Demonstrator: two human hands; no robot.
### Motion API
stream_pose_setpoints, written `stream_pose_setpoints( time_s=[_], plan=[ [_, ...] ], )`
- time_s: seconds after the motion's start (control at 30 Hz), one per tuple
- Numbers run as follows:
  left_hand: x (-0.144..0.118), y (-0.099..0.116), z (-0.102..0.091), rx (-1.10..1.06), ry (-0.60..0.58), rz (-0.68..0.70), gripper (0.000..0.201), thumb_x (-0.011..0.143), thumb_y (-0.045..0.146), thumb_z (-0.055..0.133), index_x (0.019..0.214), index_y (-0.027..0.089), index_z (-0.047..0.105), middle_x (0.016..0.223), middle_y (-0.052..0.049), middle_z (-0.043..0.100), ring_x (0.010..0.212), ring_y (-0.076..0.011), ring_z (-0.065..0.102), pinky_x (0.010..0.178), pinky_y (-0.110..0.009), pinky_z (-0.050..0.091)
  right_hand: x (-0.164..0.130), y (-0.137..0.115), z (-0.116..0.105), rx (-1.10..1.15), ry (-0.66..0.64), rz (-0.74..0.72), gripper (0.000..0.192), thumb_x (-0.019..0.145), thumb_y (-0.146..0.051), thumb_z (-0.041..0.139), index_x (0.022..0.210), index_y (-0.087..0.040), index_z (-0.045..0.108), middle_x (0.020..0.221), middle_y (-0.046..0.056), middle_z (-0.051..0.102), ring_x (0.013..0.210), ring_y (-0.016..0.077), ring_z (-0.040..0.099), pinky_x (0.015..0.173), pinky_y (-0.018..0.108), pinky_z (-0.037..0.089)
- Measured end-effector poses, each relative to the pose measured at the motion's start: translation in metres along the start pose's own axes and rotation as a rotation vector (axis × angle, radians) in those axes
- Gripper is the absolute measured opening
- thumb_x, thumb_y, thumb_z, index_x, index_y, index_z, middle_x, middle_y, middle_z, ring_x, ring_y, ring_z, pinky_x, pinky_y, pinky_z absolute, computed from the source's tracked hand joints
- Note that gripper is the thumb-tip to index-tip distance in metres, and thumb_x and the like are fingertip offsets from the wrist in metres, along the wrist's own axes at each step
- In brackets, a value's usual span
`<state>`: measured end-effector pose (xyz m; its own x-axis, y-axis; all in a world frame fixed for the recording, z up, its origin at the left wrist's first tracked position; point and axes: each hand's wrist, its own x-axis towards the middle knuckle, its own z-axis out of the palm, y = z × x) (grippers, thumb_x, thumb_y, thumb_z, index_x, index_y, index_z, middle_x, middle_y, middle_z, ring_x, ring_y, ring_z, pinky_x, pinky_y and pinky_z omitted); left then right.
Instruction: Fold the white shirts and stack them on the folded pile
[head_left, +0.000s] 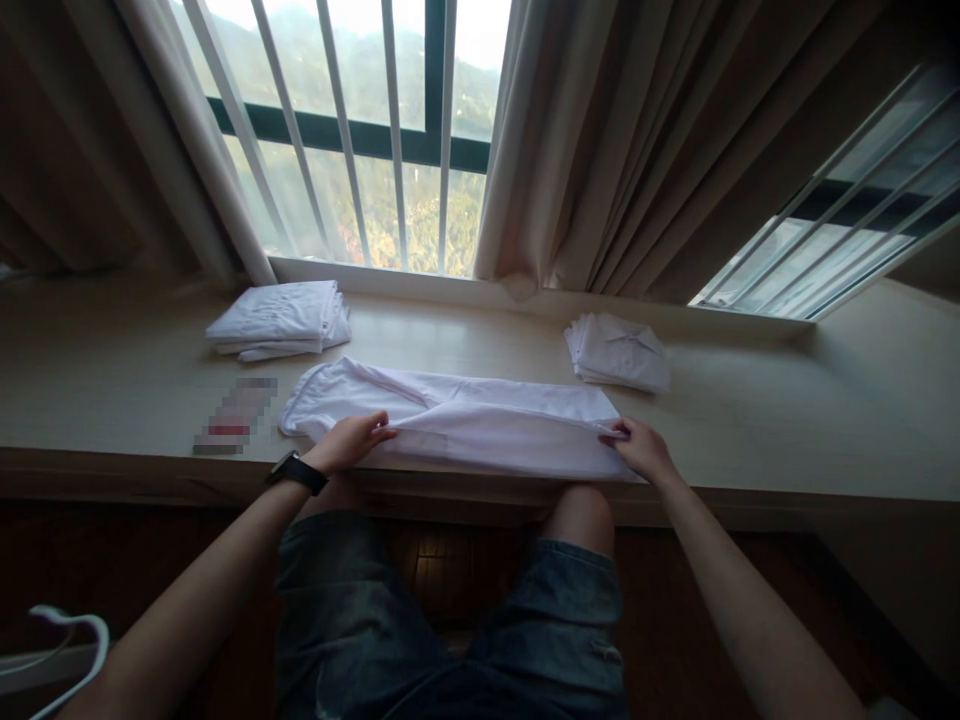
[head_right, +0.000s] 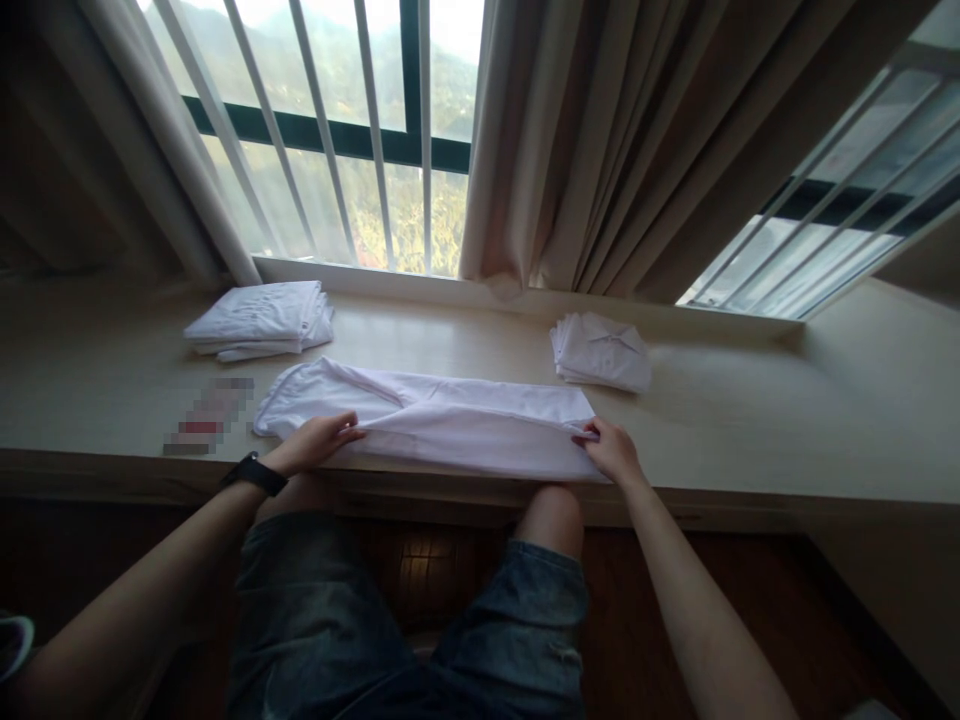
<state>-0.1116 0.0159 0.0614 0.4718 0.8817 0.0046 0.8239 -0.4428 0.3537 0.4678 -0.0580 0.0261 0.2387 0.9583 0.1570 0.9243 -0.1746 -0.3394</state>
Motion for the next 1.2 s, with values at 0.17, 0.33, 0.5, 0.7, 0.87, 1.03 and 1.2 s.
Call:
stream_pose_setpoints(
  time_s=[0.17,0.33,0.5,0.7,0.87,1.03,1.2],
  plan=[
    [0.021,-0.012,0.006,0.246,-0.046,-0.112,0.053,0.094,0.066,0.037,0.088,0.021,0.064,0.081,-0.01,0.07,0.076,-0.0265,0.066,0.065,-0.03,0.037,0.01,-0.002,0.019,-0.067,-0.055,0.004,0.024,0.078,-0.039,0.066,0.094,-0.022,0.072,0.097,0.007,0.074,0.09,0.0246,0.065,0.076,0.031,0.044],
    [0.012,-0.022,0.017,0.325,-0.017,-0.127,0.058,0.096,0.066,0.031,0.091,0.021,0.067,0.082,-0.013,0.071,0.078,-0.0284,0.068,0.073,-0.035,0.042,0.005,0.009,0.037,-0.012,-0.066,0.121,0.035,0.081,-0.048,0.063,0.104,-0.022,0.071,0.104,0.007,0.074,0.094,0.0262,0.067,0.078,0.032,0.047],
    [0.003,-0.026,0.017,0.318,0.096,-0.234,0.056,0.095,0.062,0.036,0.088,0.018,0.068,0.081,-0.015,0.069,0.087,-0.0326,0.067,0.087,-0.047,0.042,-0.001,0.024,0.032,-0.046,-0.056,0.184,0.048,0.082,-0.054,0.061,0.114,-0.019,0.068,0.102,0.011,0.073,0.094,0.0285,0.066,0.08,0.036,0.049],
    [0.02,0.033,0.033,0.258,0.352,-0.138,0.043,0.1,0.036,0.035,0.124,0.016,0.064,0.131,-0.022,0.061,0.129,-0.0372,0.049,0.109,-0.062,0.027,-0.01,-0.021,0.037,-0.278,0.261,-0.069,0.049,0.098,-0.037,0.039,0.137,-0.013,0.058,0.143,0.017,0.054,0.138,0.0306,0.041,0.115,0.046,0.031],
    [0.048,0.084,0.077,0.167,0.221,-0.101,0.057,0.1,0.052,0.032,0.151,0.028,0.044,0.161,-0.013,0.035,0.149,-0.0374,0.026,0.115,-0.067,0.015,-0.009,-0.066,0.063,-0.367,0.017,-0.286,0.051,0.103,-0.042,0.029,0.15,-0.029,0.045,0.162,0.002,0.033,0.151,0.0287,0.022,0.121,0.055,0.016],
    [0.057,0.074,0.092,0.141,0.167,-0.092,0.061,0.101,0.053,0.029,0.156,0.029,0.036,0.164,-0.01,0.03,0.151,-0.0328,0.025,0.121,-0.061,0.01,-0.005,-0.06,0.081,-0.322,-0.124,-0.185,0.055,0.105,-0.047,0.021,0.155,-0.032,0.037,0.162,0.0,0.033,0.15,0.0272,0.027,0.121,0.057,0.019],
    [0.049,0.031,0.07,0.148,0.12,-0.148,0.057,0.101,0.053,0.028,0.155,0.036,0.037,0.163,-0.004,0.033,0.151,-0.0363,0.024,0.118,-0.069,0.007,-0.005,-0.055,0.081,-0.302,-0.116,-0.158,0.057,0.105,-0.049,0.016,0.156,-0.032,0.035,0.162,0.001,0.032,0.151,0.0271,0.026,0.121,0.06,0.016]
  ],
)
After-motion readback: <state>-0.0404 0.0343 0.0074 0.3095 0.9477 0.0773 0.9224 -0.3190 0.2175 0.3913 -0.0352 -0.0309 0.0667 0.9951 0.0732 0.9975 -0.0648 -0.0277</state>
